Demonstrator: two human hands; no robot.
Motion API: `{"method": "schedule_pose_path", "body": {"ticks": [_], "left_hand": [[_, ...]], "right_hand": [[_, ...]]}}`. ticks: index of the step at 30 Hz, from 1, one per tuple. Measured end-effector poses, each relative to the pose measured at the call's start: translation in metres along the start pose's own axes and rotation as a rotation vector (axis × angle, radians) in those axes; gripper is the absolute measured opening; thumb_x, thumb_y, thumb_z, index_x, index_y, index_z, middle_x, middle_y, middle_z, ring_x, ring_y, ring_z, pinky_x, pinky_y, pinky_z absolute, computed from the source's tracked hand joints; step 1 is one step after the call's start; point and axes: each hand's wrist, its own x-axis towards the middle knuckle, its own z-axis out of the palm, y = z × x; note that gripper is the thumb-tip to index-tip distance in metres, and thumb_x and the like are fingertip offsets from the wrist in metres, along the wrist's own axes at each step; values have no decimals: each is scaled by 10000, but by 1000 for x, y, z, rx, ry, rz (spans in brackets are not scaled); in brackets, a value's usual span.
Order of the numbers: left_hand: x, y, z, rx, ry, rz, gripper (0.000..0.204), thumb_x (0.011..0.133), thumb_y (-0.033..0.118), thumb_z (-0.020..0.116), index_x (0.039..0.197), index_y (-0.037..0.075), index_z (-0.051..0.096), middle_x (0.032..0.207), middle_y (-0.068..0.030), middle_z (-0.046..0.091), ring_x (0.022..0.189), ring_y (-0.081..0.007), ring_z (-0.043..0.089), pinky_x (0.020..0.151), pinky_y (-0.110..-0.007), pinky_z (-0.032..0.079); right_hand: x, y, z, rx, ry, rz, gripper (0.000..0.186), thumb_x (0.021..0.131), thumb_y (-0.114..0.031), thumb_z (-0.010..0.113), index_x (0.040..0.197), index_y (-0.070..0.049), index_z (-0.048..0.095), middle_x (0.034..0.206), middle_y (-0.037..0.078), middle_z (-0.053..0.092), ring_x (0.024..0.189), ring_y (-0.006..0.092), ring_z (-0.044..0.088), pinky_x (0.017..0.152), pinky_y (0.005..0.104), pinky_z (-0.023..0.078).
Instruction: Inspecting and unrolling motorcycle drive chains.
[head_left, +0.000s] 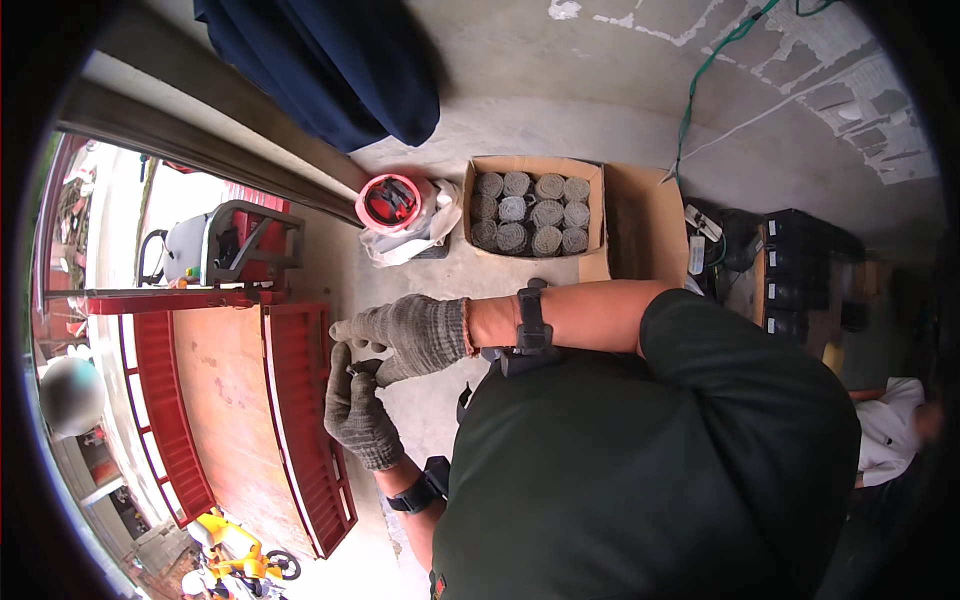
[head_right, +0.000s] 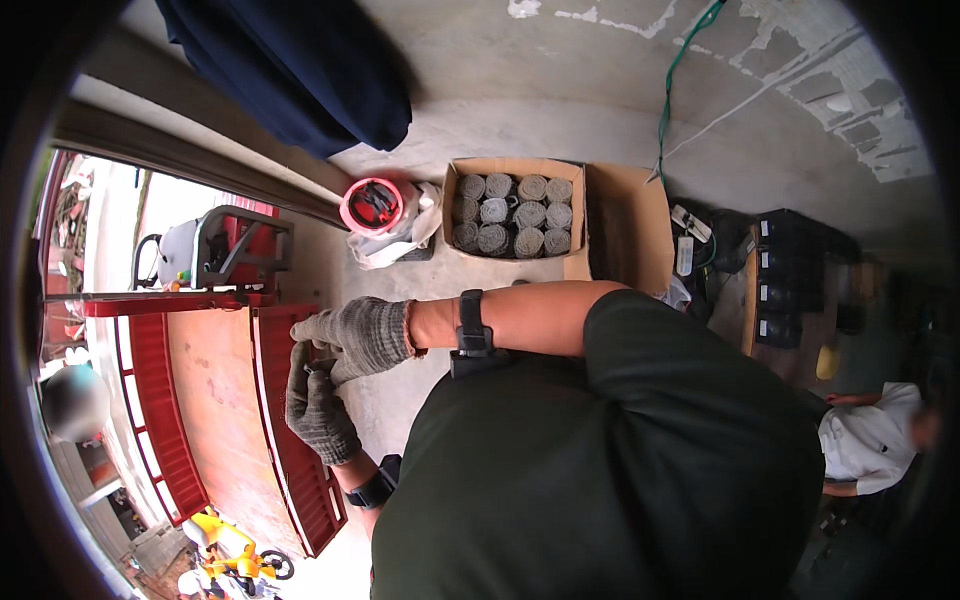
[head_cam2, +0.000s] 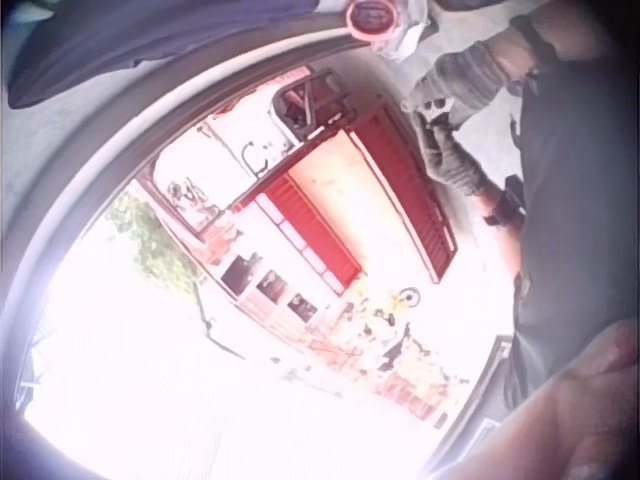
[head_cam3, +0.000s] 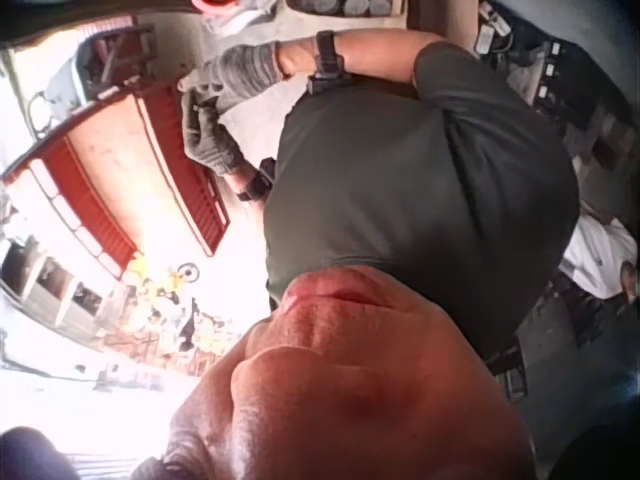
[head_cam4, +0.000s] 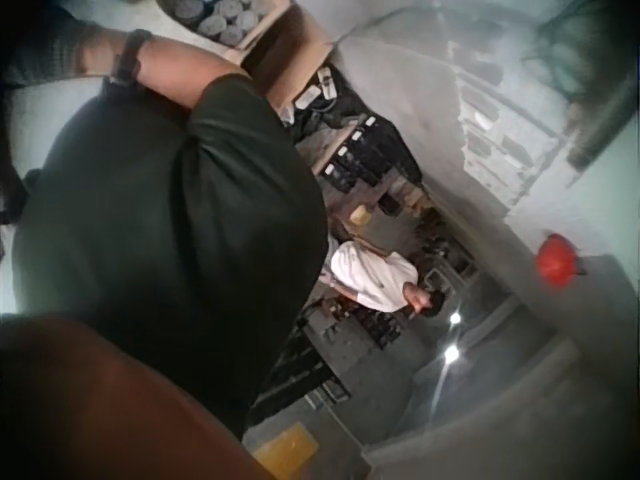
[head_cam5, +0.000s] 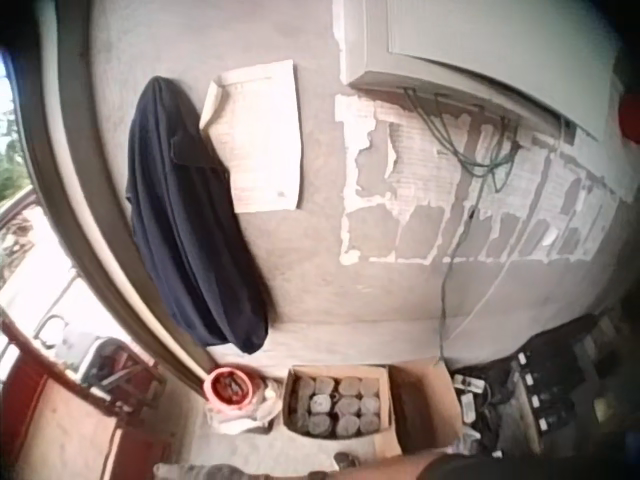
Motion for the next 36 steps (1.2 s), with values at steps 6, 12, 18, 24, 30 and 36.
{"method": "schedule_pose_path", "body": {"ticks": [6,12,18,24,30,36], "left_hand": [[-3,25,15,-40,115,55,390,942,28,607,1320,-59,561,1051,-146,709,945,-216,676,897,-341,538],[-3,16,14,5,153,50,388,885,22,691,1269,17,637,1152,-89,684,1070,-168,630,939,-307,505],[-10,4,10,72,250,180,335,882,18,684,1216,6,661,1137,-109,654,1013,-205,641,855,-329,542],[-14,-2,0,-77,300,206,301,913,-5,638,1214,-7,653,1021,-103,637,777,-164,647,683,-319,557],[-20,-7,-24,-31,339,135,302,900,46,657,1199,8,664,1025,-118,666,868,-189,676,777,-328,562],[-35,-9,-46,234,383,173,357,851,172,707,1188,59,683,1184,-184,658,1096,-301,641,966,-378,502]], "right_hand": [[13,-8,0,353,-248,92,668,833,-319,770,1402,-145,466,1155,122,674,1032,255,673,879,401,528],[11,17,15,570,-226,166,549,913,-143,702,1398,-68,457,1114,89,677,1025,152,646,916,309,525],[26,28,10,539,-474,288,403,920,-124,689,1288,-18,562,974,28,667,856,94,610,754,276,515],[36,2,21,609,-424,337,274,918,-238,715,1078,-21,663,866,20,671,751,84,601,673,245,495],[47,0,34,590,-548,286,192,947,-157,665,1081,-20,654,800,16,643,712,93,584,647,250,479],[56,-6,48,522,-585,304,199,917,-153,701,1058,-14,679,776,16,642,703,106,594,650,271,495]]}}
